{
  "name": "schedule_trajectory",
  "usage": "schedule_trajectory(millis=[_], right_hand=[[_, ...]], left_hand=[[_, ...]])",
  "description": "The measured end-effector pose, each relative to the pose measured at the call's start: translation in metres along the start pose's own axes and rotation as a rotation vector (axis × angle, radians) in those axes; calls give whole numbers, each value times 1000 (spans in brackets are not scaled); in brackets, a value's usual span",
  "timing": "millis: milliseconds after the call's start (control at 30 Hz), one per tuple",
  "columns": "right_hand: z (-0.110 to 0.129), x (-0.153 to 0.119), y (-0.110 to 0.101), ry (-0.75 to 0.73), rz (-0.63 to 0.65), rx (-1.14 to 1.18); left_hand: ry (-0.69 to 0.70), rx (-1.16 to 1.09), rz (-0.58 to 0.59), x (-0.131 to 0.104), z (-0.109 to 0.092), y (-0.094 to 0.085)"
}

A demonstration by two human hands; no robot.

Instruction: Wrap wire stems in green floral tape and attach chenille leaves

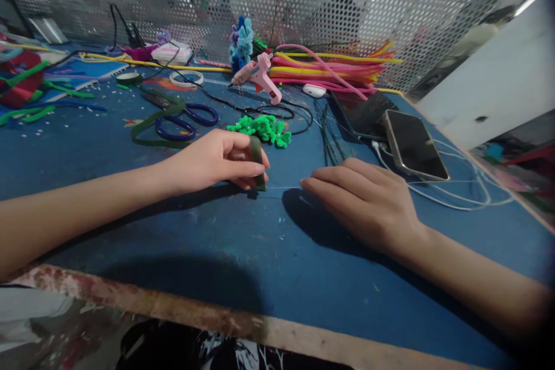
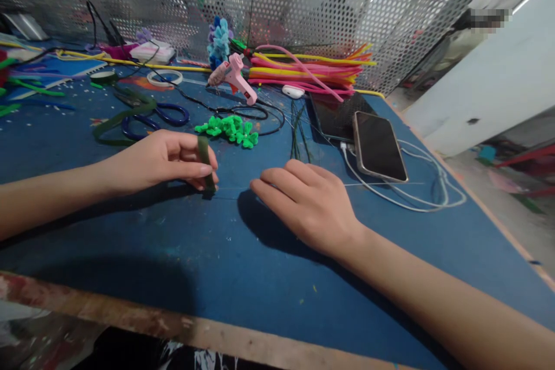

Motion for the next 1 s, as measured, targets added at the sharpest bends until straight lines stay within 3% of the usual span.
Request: schedule_trajectory(millis=[600,1000], right_hand=[[3,-2,6,-8,61,2],[3,-2,7,51,52,63]], left_hand=[[187,108,-29,-4,-3,1],[144,91,-49,-3,-4,2]])
Point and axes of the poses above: each hand's wrist, its own x-axis towards the middle knuckle, its own y-axis out of the palm, z = x × y, the point moved 5 cm from there along x, towards the middle knuckle, and after that the axes turned 15 degrees about -z, right-handed, at the moved point
